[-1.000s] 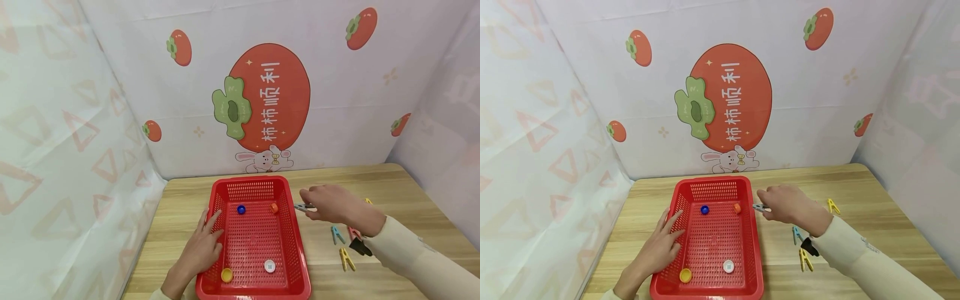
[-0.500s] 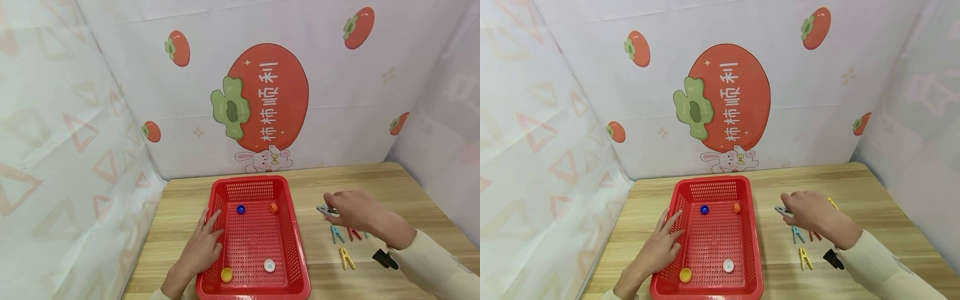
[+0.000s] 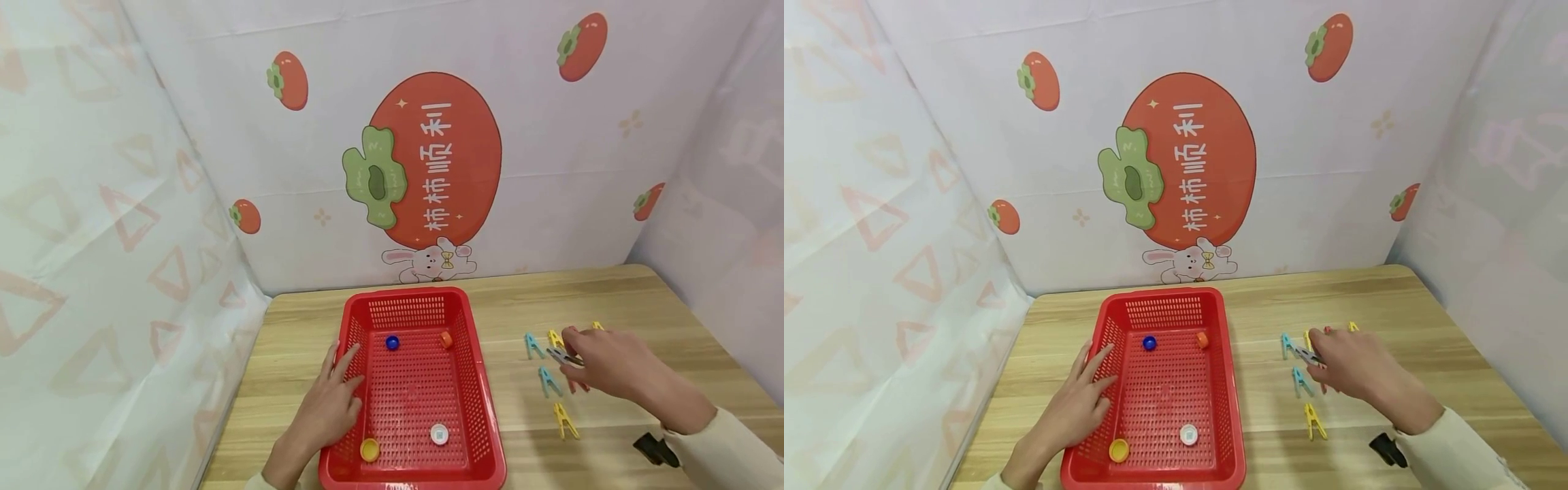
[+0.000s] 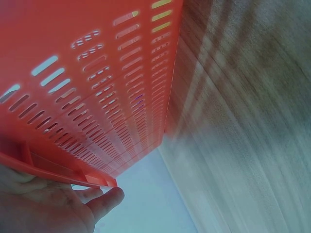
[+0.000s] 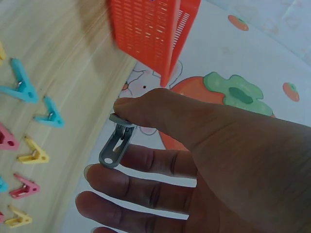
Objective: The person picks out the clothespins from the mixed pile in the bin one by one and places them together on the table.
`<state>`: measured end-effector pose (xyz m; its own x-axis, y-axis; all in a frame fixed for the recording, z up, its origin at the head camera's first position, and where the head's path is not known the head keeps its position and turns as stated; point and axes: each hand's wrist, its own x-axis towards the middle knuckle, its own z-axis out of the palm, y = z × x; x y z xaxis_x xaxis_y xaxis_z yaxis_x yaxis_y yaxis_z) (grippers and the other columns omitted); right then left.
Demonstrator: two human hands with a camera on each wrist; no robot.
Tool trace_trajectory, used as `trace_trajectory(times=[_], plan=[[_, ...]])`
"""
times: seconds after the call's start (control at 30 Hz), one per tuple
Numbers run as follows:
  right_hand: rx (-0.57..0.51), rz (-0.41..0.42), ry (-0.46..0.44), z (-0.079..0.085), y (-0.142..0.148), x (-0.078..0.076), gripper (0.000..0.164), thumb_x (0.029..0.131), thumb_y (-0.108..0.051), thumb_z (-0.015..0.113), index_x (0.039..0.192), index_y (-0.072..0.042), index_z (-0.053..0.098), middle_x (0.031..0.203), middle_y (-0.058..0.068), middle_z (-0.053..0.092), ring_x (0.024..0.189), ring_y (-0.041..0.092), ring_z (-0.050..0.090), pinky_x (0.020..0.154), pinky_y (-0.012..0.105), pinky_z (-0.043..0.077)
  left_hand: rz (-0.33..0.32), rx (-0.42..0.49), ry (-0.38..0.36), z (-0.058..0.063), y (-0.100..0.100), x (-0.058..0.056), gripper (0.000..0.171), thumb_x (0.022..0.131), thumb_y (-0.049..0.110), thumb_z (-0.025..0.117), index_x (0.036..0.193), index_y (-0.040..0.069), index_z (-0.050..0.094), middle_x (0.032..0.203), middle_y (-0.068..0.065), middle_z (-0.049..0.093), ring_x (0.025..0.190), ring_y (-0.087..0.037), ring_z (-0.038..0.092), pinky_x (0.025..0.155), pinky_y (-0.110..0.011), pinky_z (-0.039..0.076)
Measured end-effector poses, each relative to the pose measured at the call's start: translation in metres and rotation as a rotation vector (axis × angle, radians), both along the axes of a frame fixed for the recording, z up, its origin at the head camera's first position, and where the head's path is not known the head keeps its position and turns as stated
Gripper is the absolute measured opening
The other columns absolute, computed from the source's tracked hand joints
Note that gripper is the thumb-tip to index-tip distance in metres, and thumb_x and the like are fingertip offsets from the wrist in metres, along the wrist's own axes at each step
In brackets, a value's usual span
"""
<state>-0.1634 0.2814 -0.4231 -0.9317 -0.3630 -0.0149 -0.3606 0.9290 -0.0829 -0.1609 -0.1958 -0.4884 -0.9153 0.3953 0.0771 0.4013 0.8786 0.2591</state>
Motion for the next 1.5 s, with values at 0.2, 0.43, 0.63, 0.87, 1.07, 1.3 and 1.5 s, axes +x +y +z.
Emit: trace_trajectory(times=[0.2,0.43,0.63,0.87,1.07,1.3,1.5], plan=[[-0.022,-0.029,0.004,-0.012,0.008,0.009,0.029,0.094,-0.035,0.081,0.090,-0.020,0.056,0.064,-0.013,0.045,0.052,0.006,0.036,0.047,0.025,0.028,0.009,0.012,-0.014,0.001,0.000,0.000,0.033,0.097,0.009,0.069,0.125,-0.005,0.078,0.175,-0.017,0.037,0.169,-0.044,0.010,0.134,-0.059,0.031],[-0.058,-0.096,0.029,-0.027,0.014,0.018,0.026,0.095,-0.035,0.080,0.092,-0.017,0.062,0.067,-0.009,0.046,0.056,0.009,0.038,0.047,0.028,0.030,0.011,0.013,-0.026,0.001,0.000,0.000,0.033,0.097,0.010,0.070,0.126,-0.005,0.078,0.175,-0.016,0.036,0.169,-0.044,0.010,0.133,-0.061,0.031],[-0.093,-0.175,0.056,-0.041,0.016,0.028,0.032,0.095,-0.034,0.081,0.082,-0.017,0.057,0.069,-0.004,0.047,0.058,0.013,0.041,0.050,0.030,0.032,0.010,0.016,-0.022,0.002,0.000,0.000,0.033,0.097,0.009,0.070,0.125,-0.005,0.078,0.175,-0.017,0.036,0.169,-0.045,0.010,0.134,-0.060,0.031],[-0.120,-0.243,0.004,-0.056,0.019,0.041,0.030,0.094,-0.036,0.081,0.089,-0.013,0.062,0.068,-0.005,0.049,0.060,0.014,0.043,0.049,0.030,0.033,0.011,0.020,-0.024,0.003,0.000,0.001,0.033,0.097,0.009,0.070,0.125,-0.005,0.078,0.175,-0.017,0.036,0.169,-0.045,0.010,0.133,-0.061,0.031],[-0.129,-0.323,-0.101,-0.065,0.024,0.048,0.036,0.095,-0.038,0.078,0.089,-0.011,0.056,0.069,-0.001,0.047,0.060,0.017,0.045,0.052,0.032,0.034,0.013,0.023,-0.033,0.003,0.000,0.001,0.033,0.097,0.009,0.070,0.126,-0.005,0.078,0.175,-0.017,0.036,0.169,-0.044,0.010,0.133,-0.062,0.031],[-0.141,-0.349,-0.151,-0.076,0.025,0.051,0.032,0.096,-0.036,0.075,0.089,-0.009,0.059,0.070,-0.001,0.049,0.062,0.017,0.046,0.053,0.032,0.035,0.012,0.020,-0.035,0.004,0.000,0.001,0.033,0.098,0.010,0.070,0.126,-0.006,0.078,0.175,-0.018,0.036,0.168,-0.045,0.011,0.133,-0.062,0.032],[-0.164,-0.362,-0.179,-0.085,0.025,0.054,0.034,0.097,-0.037,0.075,0.089,-0.009,0.057,0.070,-0.001,0.049,0.061,0.017,0.045,0.052,0.032,0.035,0.007,0.016,-0.023,0.002,0.000,0.000,0.032,0.097,0.009,0.070,0.125,-0.005,0.078,0.175,-0.018,0.037,0.168,-0.046,0.013,0.132,-0.062,0.033]])
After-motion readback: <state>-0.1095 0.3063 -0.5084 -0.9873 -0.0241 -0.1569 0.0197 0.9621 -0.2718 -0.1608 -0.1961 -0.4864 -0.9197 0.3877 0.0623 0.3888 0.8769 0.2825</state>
